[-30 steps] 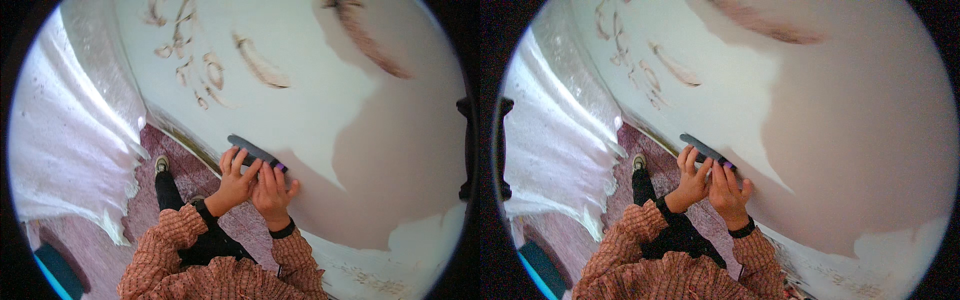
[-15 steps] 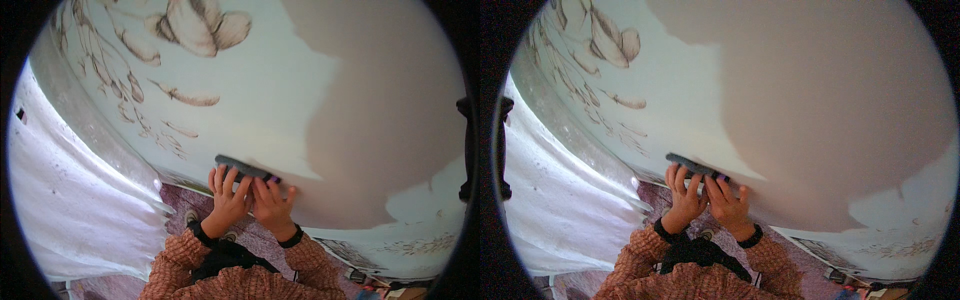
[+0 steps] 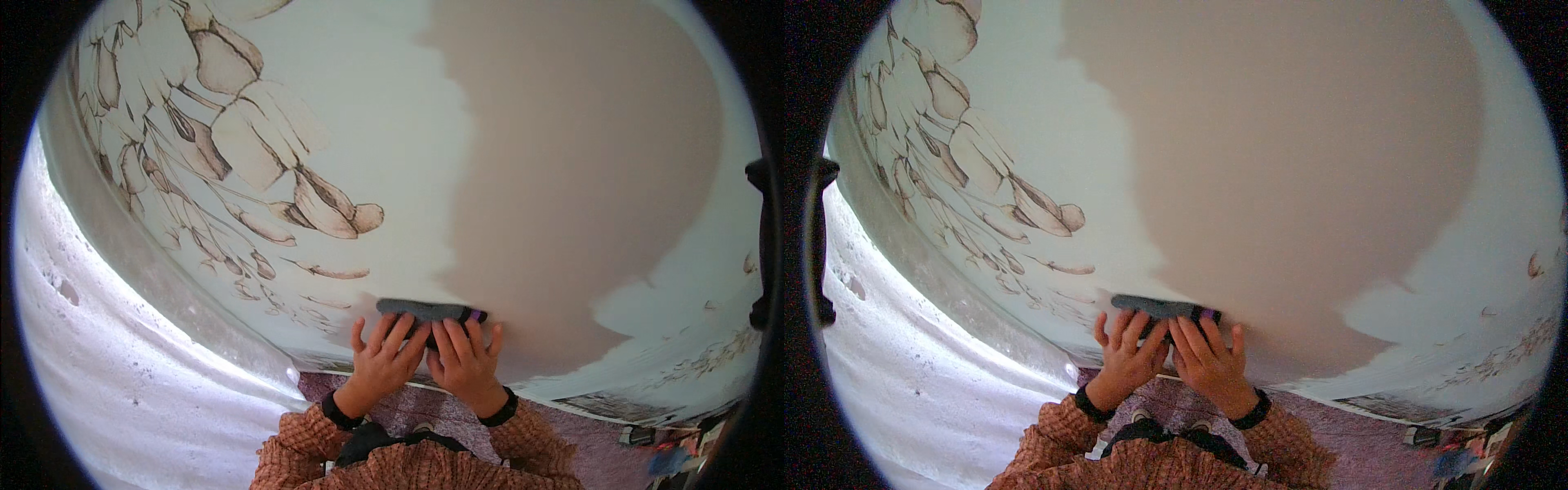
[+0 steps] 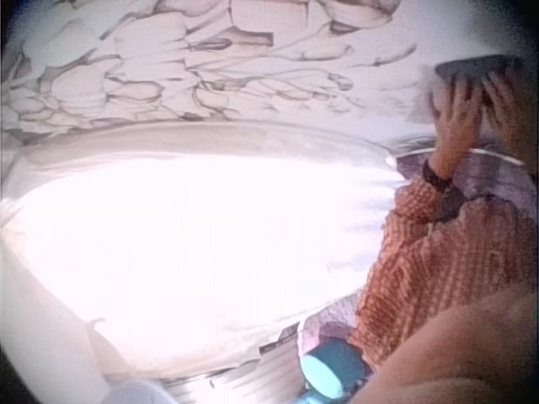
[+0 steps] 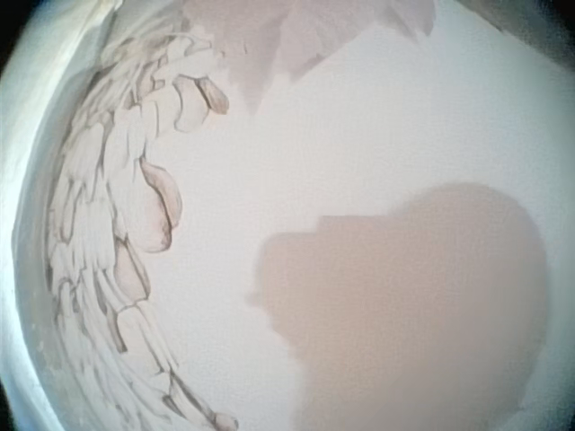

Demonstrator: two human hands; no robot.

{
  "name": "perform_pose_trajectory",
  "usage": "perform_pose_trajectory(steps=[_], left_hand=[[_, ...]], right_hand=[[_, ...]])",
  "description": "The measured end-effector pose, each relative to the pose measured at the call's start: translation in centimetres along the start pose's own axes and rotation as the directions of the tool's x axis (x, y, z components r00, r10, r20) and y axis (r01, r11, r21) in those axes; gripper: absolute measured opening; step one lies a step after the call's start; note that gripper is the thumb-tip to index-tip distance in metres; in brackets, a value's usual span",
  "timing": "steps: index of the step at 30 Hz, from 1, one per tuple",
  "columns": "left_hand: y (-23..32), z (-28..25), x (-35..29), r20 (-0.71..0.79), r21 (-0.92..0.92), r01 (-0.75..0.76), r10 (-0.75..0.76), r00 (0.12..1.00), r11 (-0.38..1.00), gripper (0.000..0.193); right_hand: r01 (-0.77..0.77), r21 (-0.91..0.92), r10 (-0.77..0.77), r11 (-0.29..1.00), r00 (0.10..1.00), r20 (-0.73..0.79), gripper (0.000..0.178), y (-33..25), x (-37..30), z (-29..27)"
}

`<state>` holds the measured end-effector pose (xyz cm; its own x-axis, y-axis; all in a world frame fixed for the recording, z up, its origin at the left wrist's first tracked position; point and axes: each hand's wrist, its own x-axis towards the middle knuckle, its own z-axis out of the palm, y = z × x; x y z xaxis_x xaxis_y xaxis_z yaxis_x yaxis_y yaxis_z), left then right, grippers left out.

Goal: The person smooths a large floral-patterned wallpaper on a wall using a black smoothing tool with a purple edge, moving it in overlapping strokes across the surface. The person then moves to a padded wall panel and continues smoothing with the same tool.

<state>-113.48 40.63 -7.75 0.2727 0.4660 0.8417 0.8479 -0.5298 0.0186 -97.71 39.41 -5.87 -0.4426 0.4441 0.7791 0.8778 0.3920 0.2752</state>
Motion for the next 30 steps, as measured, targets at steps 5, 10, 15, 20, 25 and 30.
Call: perform_pose_trajectory(steps=[5, 10, 15, 20, 25, 30], left_hand=[[-2.9, -3.3, 8.2, -0.184, 0.002, -0.009, 0.01, 0.983, 1.0, 0.027], [-4.4, -5.2, 12.0, -0.258, -0.045, -0.018, 0.006, 0.966, 0.999, 0.03], [-5.2, -3.5, 5.6, -0.15, 0.03, -0.078, 0.082, 0.985, 0.996, 0.033], [-6.7, -1.3, -2.8, 0.069, -0.009, -0.161, 0.161, 0.985, 0.987, 0.035], [-8.2, -2.3, -6.4, 0.3, -0.216, -0.015, 0.081, 0.95, 0.976, 0.049], [-9.1, -6.1, -7.1, 0.331, -0.351, 0.427, -0.317, 0.889, 0.833, 0.059]], right_hand=[[-0.082, -0.015, 0.08, 0.996, 0.99, -0.118, 0.042, -0.2, 8.1, -2.3], [-0.137, -0.056, 0.124, 0.989, 0.974, -0.192, 0.041, -0.7, 11.9, -3.3], [-0.11, -0.048, 0.105, 0.993, 0.99, -0.097, 0.034, -3.1, 7.0, -0.7], [0.026, -0.011, -0.027, 1.0, 0.996, -0.079, 0.03, -5.1, 1.0, 2.6], [-0.233, 0.283, 0.162, 0.93, 0.954, 0.252, 0.025, -8.0, -1.3, 3.1], [-0.727, 0.652, 0.31, 0.216, 0.684, 0.66, 0.018, -8.8, -1.2, 2.9]])
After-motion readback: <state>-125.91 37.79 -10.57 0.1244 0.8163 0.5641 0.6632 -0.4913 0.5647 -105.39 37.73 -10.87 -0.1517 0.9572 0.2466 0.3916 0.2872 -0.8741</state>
